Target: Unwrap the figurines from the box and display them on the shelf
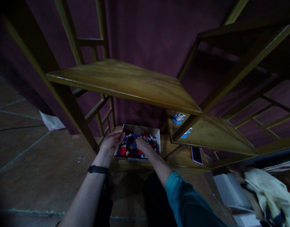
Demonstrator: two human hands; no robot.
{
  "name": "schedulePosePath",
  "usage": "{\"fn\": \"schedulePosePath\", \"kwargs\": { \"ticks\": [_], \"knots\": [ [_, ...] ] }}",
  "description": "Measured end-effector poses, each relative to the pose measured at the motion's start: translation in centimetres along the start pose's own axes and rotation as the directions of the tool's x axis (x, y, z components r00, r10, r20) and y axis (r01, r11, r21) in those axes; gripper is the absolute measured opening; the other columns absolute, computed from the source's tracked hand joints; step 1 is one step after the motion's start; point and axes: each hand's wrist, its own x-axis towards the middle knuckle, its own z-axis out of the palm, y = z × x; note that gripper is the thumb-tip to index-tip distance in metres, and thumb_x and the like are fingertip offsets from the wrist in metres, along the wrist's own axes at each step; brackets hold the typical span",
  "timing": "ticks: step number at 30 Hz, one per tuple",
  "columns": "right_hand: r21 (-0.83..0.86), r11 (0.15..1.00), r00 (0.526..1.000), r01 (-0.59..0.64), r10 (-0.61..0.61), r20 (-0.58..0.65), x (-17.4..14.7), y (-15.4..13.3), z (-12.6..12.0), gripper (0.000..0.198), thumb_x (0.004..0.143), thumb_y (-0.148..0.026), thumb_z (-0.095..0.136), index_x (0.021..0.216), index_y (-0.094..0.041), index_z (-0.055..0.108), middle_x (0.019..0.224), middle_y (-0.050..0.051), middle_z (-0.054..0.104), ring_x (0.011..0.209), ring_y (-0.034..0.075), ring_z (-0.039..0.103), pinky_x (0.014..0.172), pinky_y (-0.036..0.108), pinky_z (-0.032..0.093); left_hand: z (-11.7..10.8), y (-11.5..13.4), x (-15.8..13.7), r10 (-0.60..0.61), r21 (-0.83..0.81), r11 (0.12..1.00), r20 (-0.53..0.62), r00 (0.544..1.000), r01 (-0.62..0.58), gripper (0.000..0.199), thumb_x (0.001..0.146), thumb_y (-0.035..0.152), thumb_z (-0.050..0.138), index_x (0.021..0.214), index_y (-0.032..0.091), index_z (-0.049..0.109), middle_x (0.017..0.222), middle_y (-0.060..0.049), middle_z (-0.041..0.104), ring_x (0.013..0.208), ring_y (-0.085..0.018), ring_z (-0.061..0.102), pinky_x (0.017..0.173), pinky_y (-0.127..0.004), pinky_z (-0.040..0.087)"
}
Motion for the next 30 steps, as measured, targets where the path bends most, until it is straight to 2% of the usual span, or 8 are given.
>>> {"fn": "schedulePosePath", "kwargs": {
  "ticks": [7,12,15,19,21,24,28,30],
  "knots": [
    [0.302,0.953,0.990,-0.018,0.059,-0.128,-0.3,1.7,-1.9,0.016,0.071,-0.015,0.056,0.086,-0.019,0.059,0.091,0.004,0.063,0.085,0.017,0.057,0.073,0.027,0.042,0.0,-0.1,0.1,0.014,0.016,1.000,0.005,1.000,-0.014,0.018,0.067,0.005,0.058,0.083,0.012,0.064,0.071,-0.007,0.068,0.063,-0.012,0.064,0.056,-0.019,0.048],
    [0.716,0.695,0.954,0.072,0.161,-0.253,-0.8,1.7,-4.1,0.013,0.069,-0.022,0.061,0.079,-0.018,0.053,0.069,-0.004,0.056,0.062,0.009,0.052,0.057,0.020,0.042,1.0,-1.0,-0.4,-0.002,0.164,0.986,0.049,0.999,-0.006,0.019,0.065,0.011,0.064,0.084,0.013,0.066,0.070,-0.007,0.067,0.060,-0.013,0.062,0.052,-0.020,0.047],
    [0.813,0.547,0.951,0.199,0.093,-0.296,-0.8,0.6,-5.0,0.016,0.067,-0.022,0.064,0.076,-0.018,0.051,0.063,-0.006,0.051,0.056,0.007,0.049,0.053,0.018,0.041,1.7,-1.8,-0.6,-0.028,0.226,0.974,0.098,0.995,0.005,0.023,0.062,0.016,0.070,0.085,0.014,0.065,0.072,-0.006,0.067,0.058,-0.013,0.061,0.052,-0.022,0.048],
    [0.863,0.472,0.962,0.178,0.101,-0.254,-1.1,-0.3,-5.5,0.012,0.075,-0.027,0.057,0.082,-0.018,0.054,0.063,-0.005,0.054,0.053,0.007,0.050,0.050,0.019,0.043,1.4,-1.5,-0.2,0.031,0.235,0.971,0.106,0.994,-0.055,0.014,0.061,0.013,0.069,0.075,0.012,0.065,0.066,-0.004,0.064,0.052,-0.010,0.057,0.051,-0.020,0.046],
    [0.838,0.514,0.958,0.183,0.099,-0.270,-1.5,-0.4,-5.4,0.015,0.081,-0.029,0.049,0.089,-0.019,0.056,0.074,-0.002,0.060,0.063,0.009,0.056,0.057,0.021,0.046,0.6,-0.7,0.1,0.140,0.197,0.971,-0.009,0.990,-0.135,0.010,0.063,0.012,0.066,0.073,0.013,0.064,0.063,-0.002,0.062,0.049,-0.008,0.055,0.049,-0.019,0.044],
    [0.669,0.705,0.947,0.233,-0.008,-0.321,-2.6,-0.8,-4.3,0.019,0.085,-0.025,0.045,0.096,-0.021,0.060,0.094,0.000,0.064,0.087,0.012,0.058,0.077,0.027,0.046,-0.8,0.8,0.4,0.254,0.120,0.965,-0.191,0.948,-0.234,0.010,0.065,0.008,0.062,0.074,0.013,0.063,0.062,-0.001,0.061,0.050,-0.008,0.055,0.049,-0.018,0.044],
    [0.338,0.867,0.924,0.367,-0.299,-0.238,-3.7,-2.6,-1.4,0.031,0.084,-0.013,0.043,0.107,-0.026,0.060,0.122,0.001,0.054,0.114,0.014,0.045,0.098,0.031,0.034,-1.7,1.4,0.4,0.147,0.071,0.988,-0.160,0.976,-0.137,0.013,0.067,0.005,0.057,0.076,0.013,0.060,0.062,-0.002,0.062,0.053,-0.010,0.058,0.049,-0.019,0.046],
    [0.238,0.909,0.932,0.344,-0.298,-0.206,-3.8,-3.6,0.0,0.037,0.082,-0.015,0.047,0.115,-0.028,0.055,0.136,0.001,0.041,0.124,0.018,0.034,0.100,0.035,0.030,-1.7,1.3,0.4,0.103,0.059,0.994,-0.118,0.988,-0.096,0.012,0.067,0.005,0.056,0.076,0.013,0.059,0.063,-0.002,0.063,0.054,-0.010,0.059,0.048,-0.018,0.047]
  ]
}}
